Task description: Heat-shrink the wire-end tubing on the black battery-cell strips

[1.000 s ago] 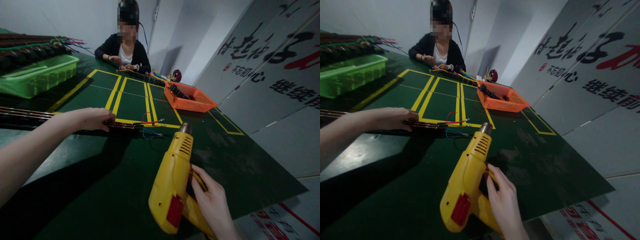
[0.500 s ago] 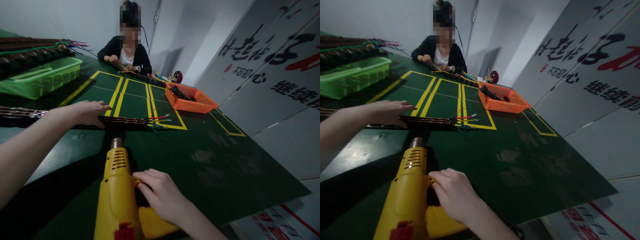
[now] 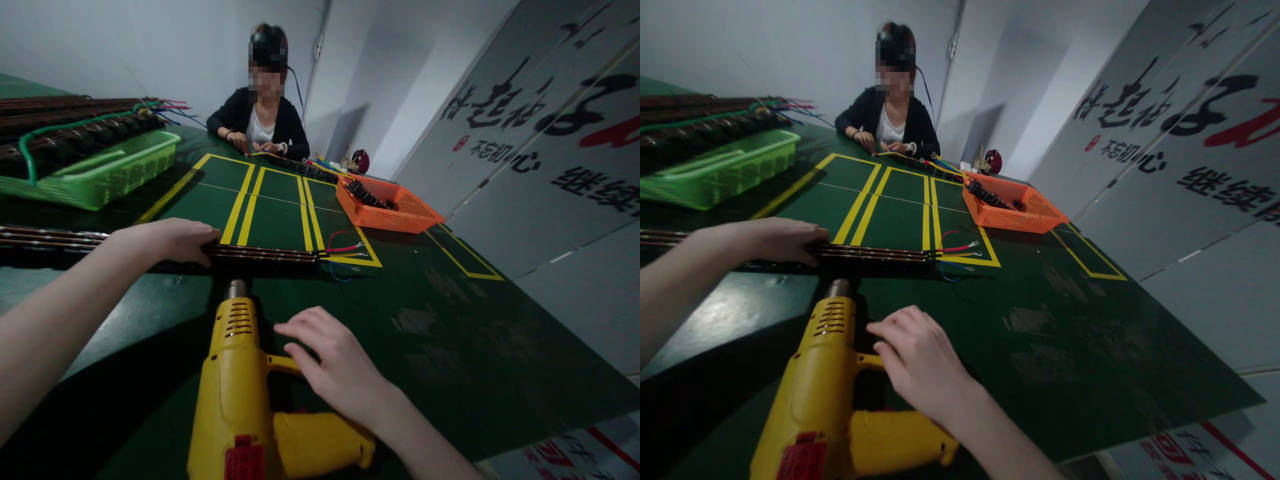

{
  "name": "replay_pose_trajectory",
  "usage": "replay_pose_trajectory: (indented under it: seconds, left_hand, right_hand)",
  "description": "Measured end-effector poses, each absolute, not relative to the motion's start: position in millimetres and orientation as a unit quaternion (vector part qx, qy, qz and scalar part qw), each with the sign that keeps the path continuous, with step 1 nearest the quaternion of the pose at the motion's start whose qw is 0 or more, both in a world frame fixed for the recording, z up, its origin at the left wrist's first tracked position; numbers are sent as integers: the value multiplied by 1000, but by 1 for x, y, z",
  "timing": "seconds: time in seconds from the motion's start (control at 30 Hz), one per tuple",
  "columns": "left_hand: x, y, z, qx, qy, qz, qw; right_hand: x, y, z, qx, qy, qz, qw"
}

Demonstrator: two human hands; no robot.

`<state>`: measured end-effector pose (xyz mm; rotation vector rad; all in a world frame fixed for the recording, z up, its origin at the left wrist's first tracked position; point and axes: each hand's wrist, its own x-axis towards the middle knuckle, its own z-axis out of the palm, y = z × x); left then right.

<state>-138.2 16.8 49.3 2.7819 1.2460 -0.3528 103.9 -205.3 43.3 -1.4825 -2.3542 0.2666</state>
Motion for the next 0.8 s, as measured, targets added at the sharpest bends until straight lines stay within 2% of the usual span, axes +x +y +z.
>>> replay_pose_trajectory:
  seconds: [0.1, 0.23, 0.53, 0.8]
  left_hand:
    - [-115, -3, 59, 931, 350, -104, -25]
    - [-95, -26, 63, 949, 299, -39, -94]
    - [-81, -50, 73, 968, 206, 103, -95]
    - [-103, -59, 111, 935, 219, 241, -140]
  right_hand:
    - [124, -190, 53, -554, -814, -11, 174]
    - [148, -168, 49, -566, -801, -147, 123]
    - [201, -167, 67, -505, -784, -361, 16]
    - [269, -235, 108, -509, -709, -487, -34]
